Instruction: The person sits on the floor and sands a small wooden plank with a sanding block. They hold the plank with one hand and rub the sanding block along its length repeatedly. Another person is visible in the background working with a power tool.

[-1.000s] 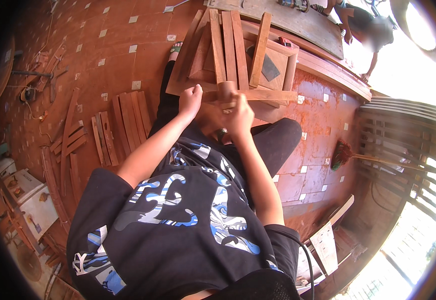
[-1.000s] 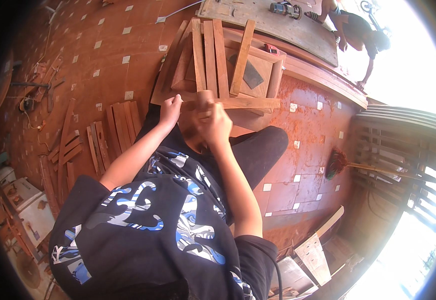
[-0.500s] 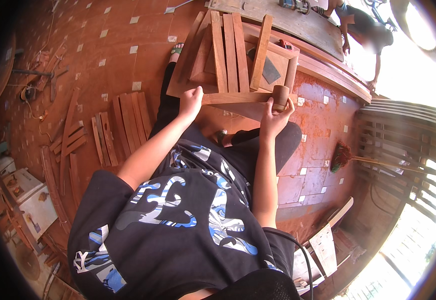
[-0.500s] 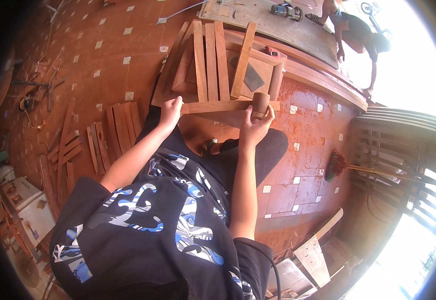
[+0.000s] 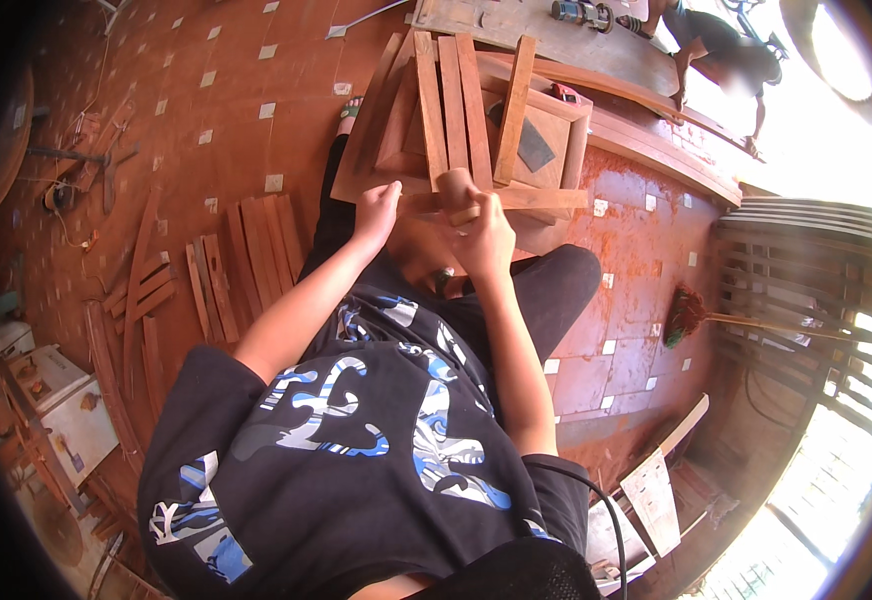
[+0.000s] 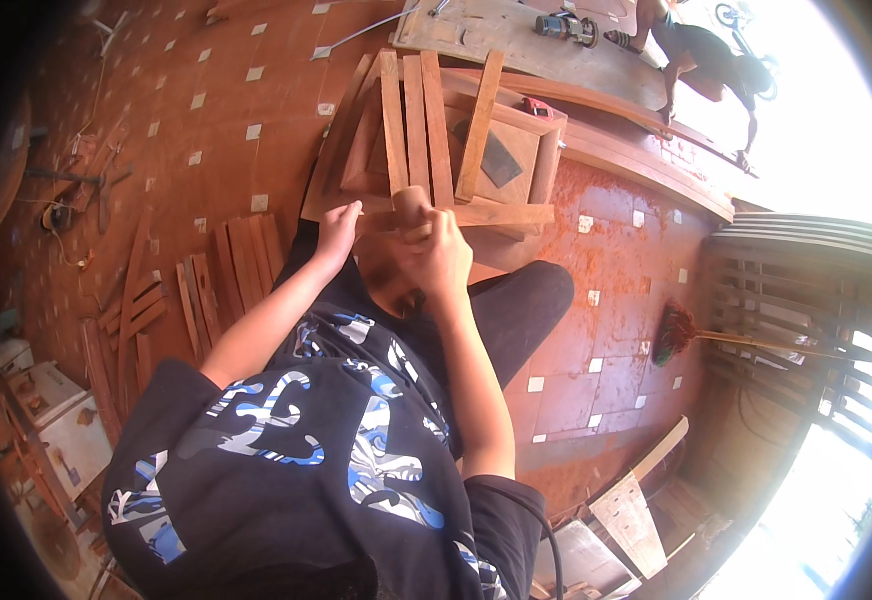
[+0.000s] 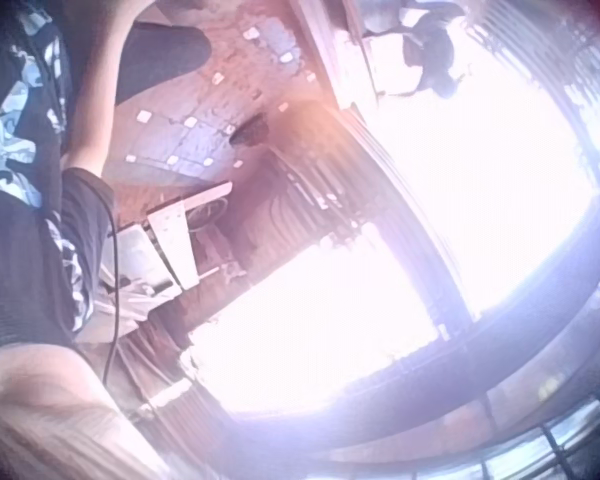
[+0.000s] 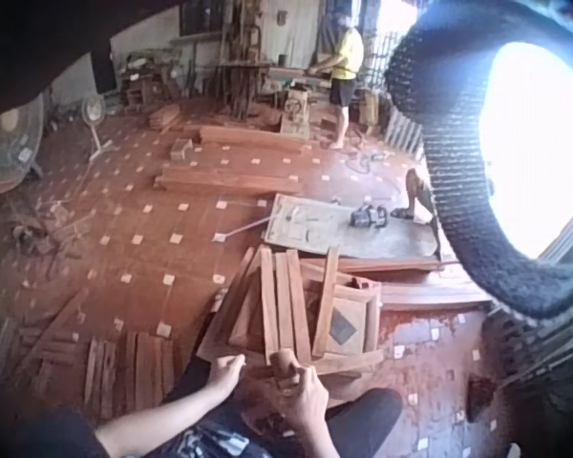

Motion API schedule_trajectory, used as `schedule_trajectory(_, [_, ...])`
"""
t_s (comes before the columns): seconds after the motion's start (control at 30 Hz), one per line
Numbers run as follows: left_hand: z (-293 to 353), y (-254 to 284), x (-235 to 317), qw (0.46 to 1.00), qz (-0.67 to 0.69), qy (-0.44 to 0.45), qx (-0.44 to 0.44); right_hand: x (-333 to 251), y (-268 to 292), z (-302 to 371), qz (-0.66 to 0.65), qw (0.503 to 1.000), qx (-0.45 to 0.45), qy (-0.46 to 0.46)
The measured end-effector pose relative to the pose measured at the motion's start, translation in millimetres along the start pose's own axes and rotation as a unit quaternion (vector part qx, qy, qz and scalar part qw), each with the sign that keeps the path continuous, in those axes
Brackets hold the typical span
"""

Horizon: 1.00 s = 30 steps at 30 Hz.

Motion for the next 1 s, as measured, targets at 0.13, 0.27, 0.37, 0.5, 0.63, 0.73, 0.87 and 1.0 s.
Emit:
schedule_trajectory(0.13, [-1, 6, -13, 0.999, 0.017, 0.048, -0.014, 42, 43, -5, -0.081, 0.973, 0.156, -0.147])
schedule_trajectory(0.27, [0, -1, -2, 1.000, 0.010, 0.008, 0.002, 84, 69, 6, -0.025, 0.935, 0.317, -0.157])
schedule_trajectory(0.37, [-1, -2, -3, 1.000, -0.006, 0.019, 0.007, 62, 50, 8, -0.020, 0.949, 0.267, -0.169])
schedule_trajectory(0.5, [-4, -4, -16, 0.999, 0.019, 0.023, 0.016, -3, -5, 13, -0.001, 0.996, 0.004, -0.086])
schedule_trajectory(0.63, [-1, 2, -16, 0.978, 0.140, 0.137, -0.070, -40, -21, 21, 0.004, 0.993, -0.119, -0.004])
schedule_trajectory(0.73, [-4, 1, -23, 0.993, 0.098, 0.064, 0.011, -16, 2, 9, -0.014, 0.995, 0.000, -0.099])
schedule_trajectory(0.87, [-11, 1, -27, 0.995, 0.090, 0.048, -0.011, 46, 55, -2, 0.009, 0.957, 0.231, -0.176])
schedule_trajectory(1.0, [-9, -2, -21, 0.994, 0.086, 0.071, -0.006, 54, 57, 2, 0.024, 0.951, 0.256, -0.174])
Point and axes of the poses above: each hand's wrist, its own z-axis away from the middle knuckle, its own y-axis out of the back of the hand, x = y × z, the point moved 3 cm from there along -z, towards the middle knuckle, and after that the axes turned 10 degrees about -z, right-handed, at the moved point
